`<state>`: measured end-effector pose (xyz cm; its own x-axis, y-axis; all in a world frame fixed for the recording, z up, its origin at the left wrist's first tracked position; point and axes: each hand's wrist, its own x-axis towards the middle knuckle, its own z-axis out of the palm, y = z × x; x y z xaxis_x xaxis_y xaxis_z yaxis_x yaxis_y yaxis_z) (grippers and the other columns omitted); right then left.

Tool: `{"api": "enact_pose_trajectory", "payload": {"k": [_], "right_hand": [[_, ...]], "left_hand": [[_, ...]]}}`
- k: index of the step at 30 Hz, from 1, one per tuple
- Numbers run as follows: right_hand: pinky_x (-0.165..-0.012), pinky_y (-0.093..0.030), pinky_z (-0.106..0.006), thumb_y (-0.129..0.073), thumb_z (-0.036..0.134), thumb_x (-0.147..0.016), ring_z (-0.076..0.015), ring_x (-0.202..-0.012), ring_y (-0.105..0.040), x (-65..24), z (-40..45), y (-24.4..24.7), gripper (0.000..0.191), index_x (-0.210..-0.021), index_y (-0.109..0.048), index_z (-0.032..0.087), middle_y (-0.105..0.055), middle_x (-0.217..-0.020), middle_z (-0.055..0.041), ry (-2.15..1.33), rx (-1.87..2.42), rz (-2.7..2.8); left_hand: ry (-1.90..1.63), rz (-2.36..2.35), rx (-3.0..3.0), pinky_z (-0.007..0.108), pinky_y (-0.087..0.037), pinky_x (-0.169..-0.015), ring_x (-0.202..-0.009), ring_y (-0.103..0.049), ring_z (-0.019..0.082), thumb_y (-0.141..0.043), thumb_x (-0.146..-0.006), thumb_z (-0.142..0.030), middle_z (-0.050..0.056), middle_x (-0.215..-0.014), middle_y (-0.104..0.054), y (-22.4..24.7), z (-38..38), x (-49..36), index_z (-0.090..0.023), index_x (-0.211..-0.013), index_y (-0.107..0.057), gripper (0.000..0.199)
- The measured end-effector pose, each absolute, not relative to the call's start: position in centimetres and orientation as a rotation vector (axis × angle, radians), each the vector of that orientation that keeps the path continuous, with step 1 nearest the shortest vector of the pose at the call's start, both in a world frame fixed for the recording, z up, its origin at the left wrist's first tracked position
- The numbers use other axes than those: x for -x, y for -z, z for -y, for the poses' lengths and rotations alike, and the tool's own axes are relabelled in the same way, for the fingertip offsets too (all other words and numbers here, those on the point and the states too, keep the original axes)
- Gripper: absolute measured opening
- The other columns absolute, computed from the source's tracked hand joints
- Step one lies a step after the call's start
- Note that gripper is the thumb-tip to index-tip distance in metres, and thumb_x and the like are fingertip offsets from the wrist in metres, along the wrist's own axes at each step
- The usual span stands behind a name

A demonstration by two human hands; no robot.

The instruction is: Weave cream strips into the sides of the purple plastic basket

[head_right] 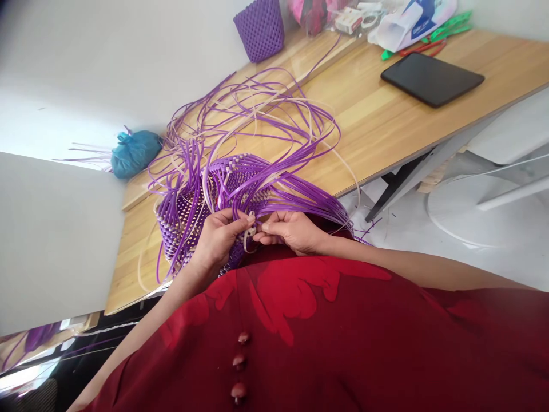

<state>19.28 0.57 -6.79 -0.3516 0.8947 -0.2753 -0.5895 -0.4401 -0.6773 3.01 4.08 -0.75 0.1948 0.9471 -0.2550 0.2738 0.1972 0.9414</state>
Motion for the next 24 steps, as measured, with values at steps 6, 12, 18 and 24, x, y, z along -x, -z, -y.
{"api": "enact_pose_trajectory", "payload": {"k": [6,12,18,24], "right_hand": [[-0.084,-0.054,-0.033,-0.054,0.018,-0.094,-0.0229,-0.094,-0.067,-22.0,0.5,5.6,0.016,-0.101,-0.068,0.013,-0.069,-0.101,-0.0086,-1.143,1.068,1.59],[-0.072,-0.046,-0.029,-0.057,0.03,-0.099,-0.0188,-0.074,-0.062,-23.4,1.7,2.6,0.024,-0.086,-0.073,0.017,-0.068,-0.082,-0.0035,-0.516,1.09,1.87],[-0.077,-0.047,-0.023,-0.063,0.043,-0.095,-0.0182,-0.092,-0.062,-20.5,-0.5,4.0,0.031,-0.1,-0.067,0.013,-0.065,-0.103,-0.0057,-1.809,0.561,1.813],[-0.07,-0.046,-0.023,-0.062,0.042,-0.097,-0.0163,-0.079,-0.061,-22.0,0.8,2.6,0.031,-0.088,-0.056,0.014,-0.064,-0.089,-0.0052,-1.687,0.708,1.6]], "left_hand": [[-0.766,-1.286,-1.299,0.023,-0.041,-0.055,-0.053,-0.051,0.009,-0.08,-0.065,-0.033,0.0,-0.059,-0.063,1.1,-4.6,-3.3,-0.014,-0.064,-0.065,0.024],[-0.792,-1.31,-1.328,0.023,-0.04,-0.054,-0.053,-0.051,0.01,-0.079,-0.066,-0.033,0.0,-0.059,-0.063,1.3,-4.7,-3.4,-0.014,-0.065,-0.065,0.023],[-0.787,-1.342,-1.339,0.022,-0.036,-0.051,-0.05,-0.049,0.009,-0.078,-0.067,-0.035,-0.001,-0.058,-0.063,0.9,-4.4,-3.6,-0.015,-0.064,-0.064,0.024],[-0.834,-1.327,-1.415,0.023,-0.038,-0.058,-0.056,-0.05,0.01,-0.078,-0.067,-0.034,-0.001,-0.06,-0.062,1.4,-4.5,-3.4,-0.015,-0.065,-0.066,0.023]]}}
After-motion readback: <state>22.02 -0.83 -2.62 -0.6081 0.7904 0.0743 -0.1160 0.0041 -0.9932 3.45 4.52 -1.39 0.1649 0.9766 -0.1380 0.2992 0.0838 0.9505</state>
